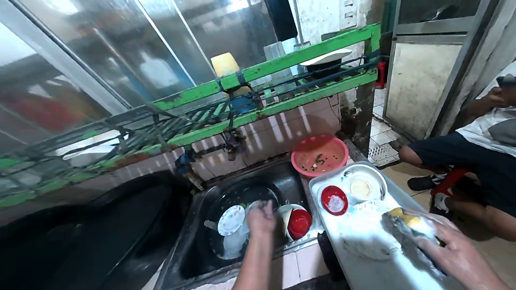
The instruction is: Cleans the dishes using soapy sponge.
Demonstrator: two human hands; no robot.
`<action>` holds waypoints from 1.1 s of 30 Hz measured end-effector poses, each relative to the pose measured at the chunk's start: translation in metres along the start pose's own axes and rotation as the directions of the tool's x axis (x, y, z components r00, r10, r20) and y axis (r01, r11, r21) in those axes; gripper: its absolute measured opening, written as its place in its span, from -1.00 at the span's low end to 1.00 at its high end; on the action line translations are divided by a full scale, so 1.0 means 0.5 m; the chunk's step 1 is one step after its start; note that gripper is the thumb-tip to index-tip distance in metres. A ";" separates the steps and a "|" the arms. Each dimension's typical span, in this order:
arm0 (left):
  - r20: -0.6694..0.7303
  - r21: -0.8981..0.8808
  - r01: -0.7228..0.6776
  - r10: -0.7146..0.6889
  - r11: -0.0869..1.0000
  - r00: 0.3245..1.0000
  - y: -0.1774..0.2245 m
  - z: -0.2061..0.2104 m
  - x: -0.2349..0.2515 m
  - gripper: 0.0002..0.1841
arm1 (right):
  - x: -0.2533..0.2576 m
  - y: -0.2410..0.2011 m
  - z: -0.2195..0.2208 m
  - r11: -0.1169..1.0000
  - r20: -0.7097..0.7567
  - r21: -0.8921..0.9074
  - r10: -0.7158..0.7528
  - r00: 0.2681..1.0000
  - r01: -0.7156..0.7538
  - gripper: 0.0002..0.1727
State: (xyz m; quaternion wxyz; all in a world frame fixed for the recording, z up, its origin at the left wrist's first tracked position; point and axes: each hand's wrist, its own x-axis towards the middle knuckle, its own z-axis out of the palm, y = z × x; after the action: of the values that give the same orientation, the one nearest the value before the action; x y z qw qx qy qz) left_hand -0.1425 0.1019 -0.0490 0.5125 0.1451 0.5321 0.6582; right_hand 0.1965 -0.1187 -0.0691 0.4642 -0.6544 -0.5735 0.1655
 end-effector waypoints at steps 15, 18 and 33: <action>0.588 0.072 -0.994 -0.802 -0.077 0.105 -0.230 0.073 -0.352 -0.28 | 0.005 -0.007 -0.014 0.825 -0.120 0.404 0.476 0.871 -0.395 -0.52; 0.510 0.161 -0.987 -0.856 -0.001 0.085 -0.166 0.081 -0.372 -0.24 | 0.007 -0.007 -0.018 0.807 -0.125 0.439 0.491 0.862 -0.396 -0.52; 0.824 0.156 -0.979 -0.564 0.131 0.056 -0.184 0.075 -0.324 -0.41 | 0.033 -0.044 0.013 0.835 -0.295 0.499 0.413 0.862 -0.230 -0.52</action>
State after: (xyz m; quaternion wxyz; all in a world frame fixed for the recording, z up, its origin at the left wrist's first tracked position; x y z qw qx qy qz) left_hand 0.0029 -0.0204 -0.0549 0.2853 0.9255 0.2483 -0.0187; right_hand 0.1830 -0.1031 -0.0499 0.6714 -0.6377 -0.2947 0.2361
